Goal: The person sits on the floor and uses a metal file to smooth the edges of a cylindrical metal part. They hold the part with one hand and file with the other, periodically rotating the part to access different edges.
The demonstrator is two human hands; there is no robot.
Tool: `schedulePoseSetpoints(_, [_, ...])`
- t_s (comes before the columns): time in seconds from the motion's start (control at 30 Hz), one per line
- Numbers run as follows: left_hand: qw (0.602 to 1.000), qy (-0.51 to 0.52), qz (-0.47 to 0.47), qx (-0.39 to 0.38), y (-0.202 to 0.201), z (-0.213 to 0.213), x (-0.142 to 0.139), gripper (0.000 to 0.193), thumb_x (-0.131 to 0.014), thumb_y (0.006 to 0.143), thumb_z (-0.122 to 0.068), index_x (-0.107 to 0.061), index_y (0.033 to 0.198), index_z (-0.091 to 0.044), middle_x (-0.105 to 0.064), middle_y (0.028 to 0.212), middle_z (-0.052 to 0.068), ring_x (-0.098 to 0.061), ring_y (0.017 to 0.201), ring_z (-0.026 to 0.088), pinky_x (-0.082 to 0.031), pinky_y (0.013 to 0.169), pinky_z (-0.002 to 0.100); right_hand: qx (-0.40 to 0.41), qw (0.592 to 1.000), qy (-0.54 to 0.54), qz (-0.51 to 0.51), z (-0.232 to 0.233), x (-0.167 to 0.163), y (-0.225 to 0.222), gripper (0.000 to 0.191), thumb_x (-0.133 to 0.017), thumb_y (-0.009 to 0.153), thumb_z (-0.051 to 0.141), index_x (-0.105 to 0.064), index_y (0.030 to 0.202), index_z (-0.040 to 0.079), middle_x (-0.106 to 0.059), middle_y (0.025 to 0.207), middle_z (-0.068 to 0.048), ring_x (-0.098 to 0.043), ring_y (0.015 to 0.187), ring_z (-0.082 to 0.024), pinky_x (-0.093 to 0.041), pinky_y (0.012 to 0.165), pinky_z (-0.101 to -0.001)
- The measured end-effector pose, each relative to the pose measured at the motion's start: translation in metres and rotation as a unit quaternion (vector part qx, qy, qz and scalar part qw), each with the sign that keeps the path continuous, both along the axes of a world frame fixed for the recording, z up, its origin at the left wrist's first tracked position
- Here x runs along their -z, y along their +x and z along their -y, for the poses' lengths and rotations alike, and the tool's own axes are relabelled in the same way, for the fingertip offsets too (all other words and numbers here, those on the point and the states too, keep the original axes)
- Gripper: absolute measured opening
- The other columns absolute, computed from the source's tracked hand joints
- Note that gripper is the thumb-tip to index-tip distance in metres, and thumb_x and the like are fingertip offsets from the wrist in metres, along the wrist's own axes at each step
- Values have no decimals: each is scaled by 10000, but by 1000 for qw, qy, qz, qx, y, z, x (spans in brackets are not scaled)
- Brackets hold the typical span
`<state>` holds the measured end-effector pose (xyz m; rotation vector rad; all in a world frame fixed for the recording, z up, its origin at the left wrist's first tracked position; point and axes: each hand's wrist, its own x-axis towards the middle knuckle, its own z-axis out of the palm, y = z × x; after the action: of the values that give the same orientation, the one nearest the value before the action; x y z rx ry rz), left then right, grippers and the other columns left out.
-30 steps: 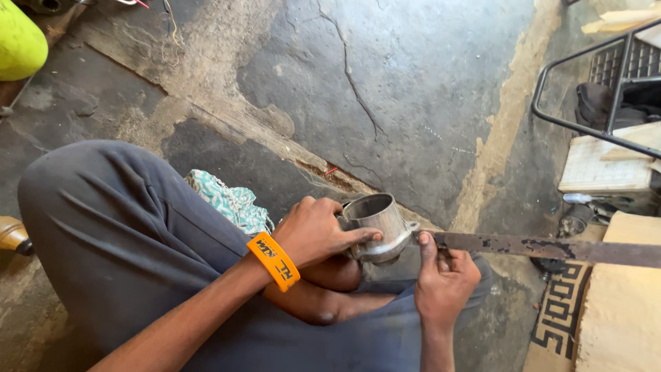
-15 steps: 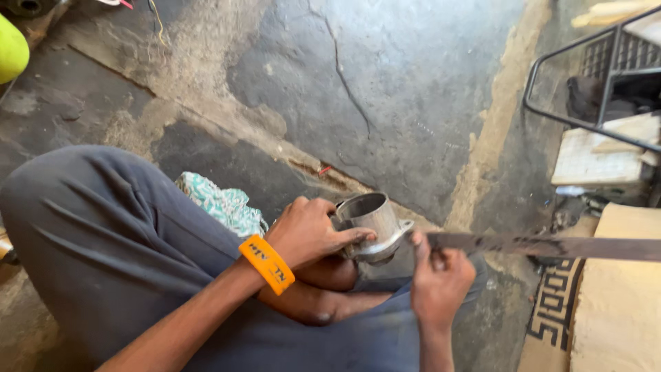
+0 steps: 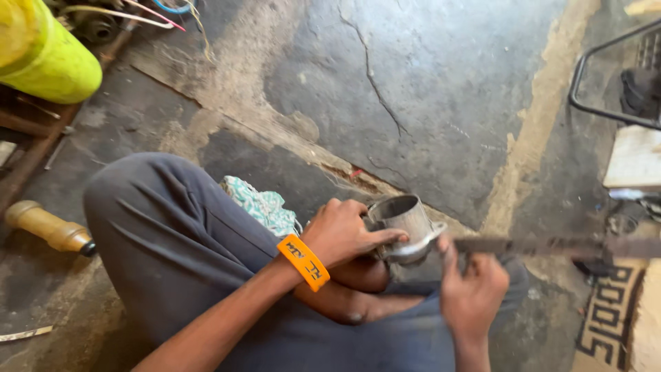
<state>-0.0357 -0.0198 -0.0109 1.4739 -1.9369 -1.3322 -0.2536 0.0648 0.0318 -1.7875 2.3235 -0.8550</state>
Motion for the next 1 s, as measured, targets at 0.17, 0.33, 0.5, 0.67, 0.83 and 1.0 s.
schedulePoseSetpoints(0.17, [997, -68, 15, 44, 2, -2, -2, 728, -658, 760, -785, -766, 921, -83, -697, 766, 219, -725, 736, 421, -594, 655, 483, -22, 975, -33, 217, -4, -2, 13, 164, -760, 940, 133, -711, 1019, -3, -633, 792, 44, -461, 670, -41, -346, 569, -275])
schedulePoseSetpoints(0.33, [1000, -23, 4, 10, 2, 0, -9, 848, -677, 693, -816, -745, 825, 19, -710, 746, 214, -734, 756, 430, -605, 680, 482, 6, 978, -18, 207, -2, -5, 19, 149, -768, 942, 98, -728, 1014, -26, -601, 741, 18, -377, 617, -47, -272, 533, -260])
schedulePoseSetpoints(0.5, [998, 57, 21, -22, 2, 2, -16, 857, -709, 627, -822, -749, 843, 6, -729, 746, 254, -746, 787, 438, -611, 723, 499, 20, 981, -1, 193, -14, 5, 15, 157, -762, 932, 73, -750, 1039, -40, -569, 688, -32, -342, 573, -76, -232, 504, -271])
schedulePoseSetpoints(0.67, [999, 47, 20, -16, 3, 1, -18, 874, -695, 644, -826, -749, 846, 23, -727, 765, 258, -737, 811, 448, -612, 731, 500, -20, 996, -58, 68, -15, 16, 4, 162, -733, 962, 54, -625, 896, -48, -598, 784, -33, -486, 683, -42, -373, 575, -227])
schedulePoseSetpoints(0.83, [1000, 24, 14, -14, 2, 3, -17, 867, -689, 661, -823, -747, 850, 22, -730, 798, 255, -734, 822, 453, -604, 733, 506, -20, 974, -48, 221, -12, 14, 15, 121, -720, 971, 48, -686, 998, -66, -642, 852, -82, -516, 749, -91, -395, 632, -249])
schedulePoseSetpoints(1.0, [998, 52, 26, -12, 2, 2, -12, 843, -706, 671, -805, -746, 870, 13, -734, 793, 267, -734, 827, 458, -604, 743, 498, -75, 956, -98, 266, -13, 14, 20, 170, -678, 926, 37, -638, 1051, -71, -691, 1013, -63, -637, 941, -81, -518, 828, -242])
